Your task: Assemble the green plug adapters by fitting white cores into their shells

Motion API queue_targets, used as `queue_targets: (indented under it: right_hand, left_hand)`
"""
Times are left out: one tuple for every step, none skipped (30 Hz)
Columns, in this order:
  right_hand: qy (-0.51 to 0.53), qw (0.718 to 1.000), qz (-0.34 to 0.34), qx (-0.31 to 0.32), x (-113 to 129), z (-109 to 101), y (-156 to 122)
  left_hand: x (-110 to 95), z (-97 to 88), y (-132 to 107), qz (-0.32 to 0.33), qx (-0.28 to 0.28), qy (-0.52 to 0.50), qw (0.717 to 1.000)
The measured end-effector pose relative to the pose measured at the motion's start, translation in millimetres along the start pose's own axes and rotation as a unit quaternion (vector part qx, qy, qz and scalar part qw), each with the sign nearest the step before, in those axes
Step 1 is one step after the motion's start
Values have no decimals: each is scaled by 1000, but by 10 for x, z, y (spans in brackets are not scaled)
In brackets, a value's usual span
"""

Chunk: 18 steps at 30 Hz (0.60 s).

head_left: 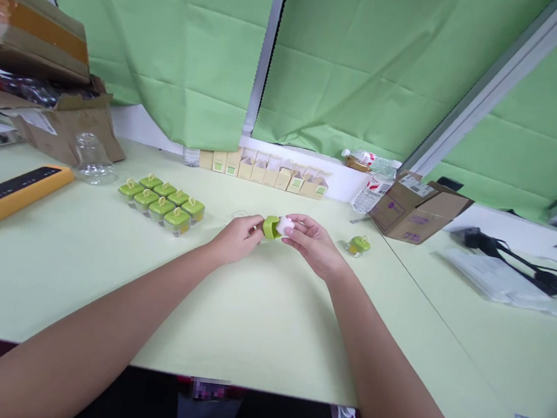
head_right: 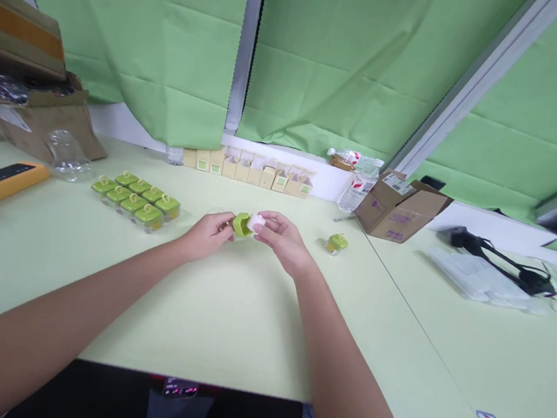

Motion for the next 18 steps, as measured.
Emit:
queue_targets:
  right_hand:
    - [-4, 1000, 1, 6, -16, 15, 5]
    - [-9, 1000, 1, 13, -34, 30, 12]
    - [-15, 1000, 0, 20, -51, 41, 20]
    - [-22, 999, -3, 24, -63, 48, 28]
    - [-29, 999, -8, 25, -71, 50, 35]
    - [-35, 999, -13, 24, -73, 48, 41]
    - [-38, 999, -17, 21, -70, 44, 44]
    - [-41, 999, -21, 17, -63, 41, 45]
    - [-45, 999, -23, 15, -54, 40, 44]
    - [-50, 998, -23, 14, -45, 43, 41]
    - [-55, 998, -21, 14, -38, 48, 38]
    - [-61, 998, -19, 14, -34, 53, 36]
    - [-65, 998, -16, 14, -34, 57, 33]
    - [-68, 998, -14, 13, -37, 60, 32]
    - [-69, 997, -12, 12, -45, 64, 33]
    - [-70, 997, -11, 12, -55, 70, 35]
    - [-71, 997, -10, 13, -66, 77, 38]
    - [-72, 997, -11, 13, -77, 85, 42]
  left_hand:
    - [-1, -5, -4, -2, -1, -3, 1000]
    - [-3, -10, -7, -3, -3, -5, 1000]
    - [-7, -14, -10, -3, -4, -5, 1000]
    - [-9, -16, -12, -2, -5, -4, 1000]
    - [-7, -15, -12, -3, -5, -4, 1000]
    - [0, -11, -12, -4, -3, -5, 1000]
    - [13, -6, -10, -8, -3, -9, 1000]
    - [31, 2, -8, -13, -2, -16, 1000]
    - [54, 12, -6, -19, 0, -25, 1000]
    - [77, 24, -4, -25, 2, -34, 999]
    - [97, 37, -2, -30, 5, -43, 999]
    - [114, 51, 0, -32, 8, -50, 998]
    - [127, 64, 2, -33, 12, -57, 998]
    - [139, 75, 3, -34, 14, -64, 997]
    - [150, 84, 4, -36, 16, -70, 997]
    - [162, 90, 5, -38, 16, -76, 996]
    - [174, 96, 6, -42, 16, -82, 996]
    - [187, 101, 8, -46, 15, -90, 995]
Point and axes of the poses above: each hand's wrist, its own y-axis towards the middle knuckle, its own z-axis out of the palm, x = y × z, the point moved 8 cm from there along y, towards the middle knuckle, and after that the axes turned 7 degrees about x, right-handed, at the moved point
